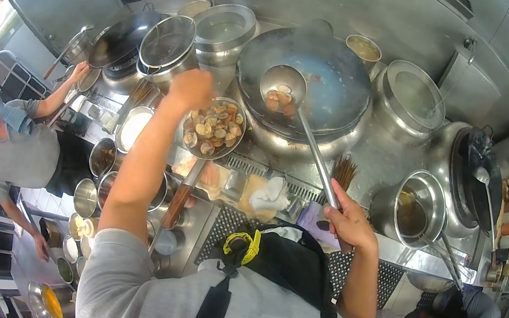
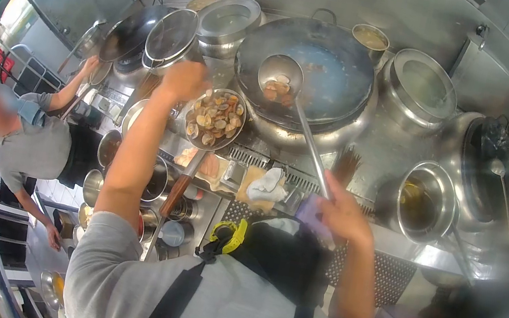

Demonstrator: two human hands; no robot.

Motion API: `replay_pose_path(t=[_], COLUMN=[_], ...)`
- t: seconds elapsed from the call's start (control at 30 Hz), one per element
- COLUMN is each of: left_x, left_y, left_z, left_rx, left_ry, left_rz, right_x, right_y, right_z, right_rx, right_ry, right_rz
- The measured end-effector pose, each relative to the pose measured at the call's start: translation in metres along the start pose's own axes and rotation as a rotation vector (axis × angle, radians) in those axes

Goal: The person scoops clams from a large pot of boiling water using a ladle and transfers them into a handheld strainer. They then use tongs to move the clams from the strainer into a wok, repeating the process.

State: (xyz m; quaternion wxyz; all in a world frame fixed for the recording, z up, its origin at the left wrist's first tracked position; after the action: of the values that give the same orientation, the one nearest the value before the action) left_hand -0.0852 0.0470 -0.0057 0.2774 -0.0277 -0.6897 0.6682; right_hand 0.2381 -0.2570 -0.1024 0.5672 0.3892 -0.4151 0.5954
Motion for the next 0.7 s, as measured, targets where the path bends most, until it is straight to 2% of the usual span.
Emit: replay_pose_path(t=[0.1,0.23,0.37,0.53,0.7], left_x=[-0.047,-0.078,-0.088,-0.088,-0.062], left_y=[-0.010,0.011,0.025,-0.008,-0.027], left_z=[-0.006,-0.030,-0.050,-0.036,-0.025], left_rx=[0.026,-0.019,0.012,0.016,-0.070], left_ry=[0.127,0.158,0.151,0.162,0.154], left_rz=[-0.051,-0.117,-0.116,-0.179,-0.095], right_x=[0.004,0.000,-0.004,0.003,0.008], right_y=[0.002,0.000,-0.001,-0.001,-0.001], right_z=[0.002,0.002,0.001,0.005,0.006], right_rx=[-0.005,-0.004,0.007,0.012,0.014], right_ry=[0.025,0.005,0.003,0.076,0.095], right_rz=[-0.016,-0.015,0.002,0.007,0.026])
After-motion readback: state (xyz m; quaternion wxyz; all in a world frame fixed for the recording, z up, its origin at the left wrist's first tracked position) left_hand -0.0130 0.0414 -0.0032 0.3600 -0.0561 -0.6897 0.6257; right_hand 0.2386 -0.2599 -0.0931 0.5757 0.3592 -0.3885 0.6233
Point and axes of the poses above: each hand's wrist, its own z-axis away from the middle knuckle, its own y-axis out of the palm, x = y × z, the point moved 6 cm from there along -z, towards the middle knuckle, and after that the axes turned 13 degrees about -z, right-handed, at the moved point
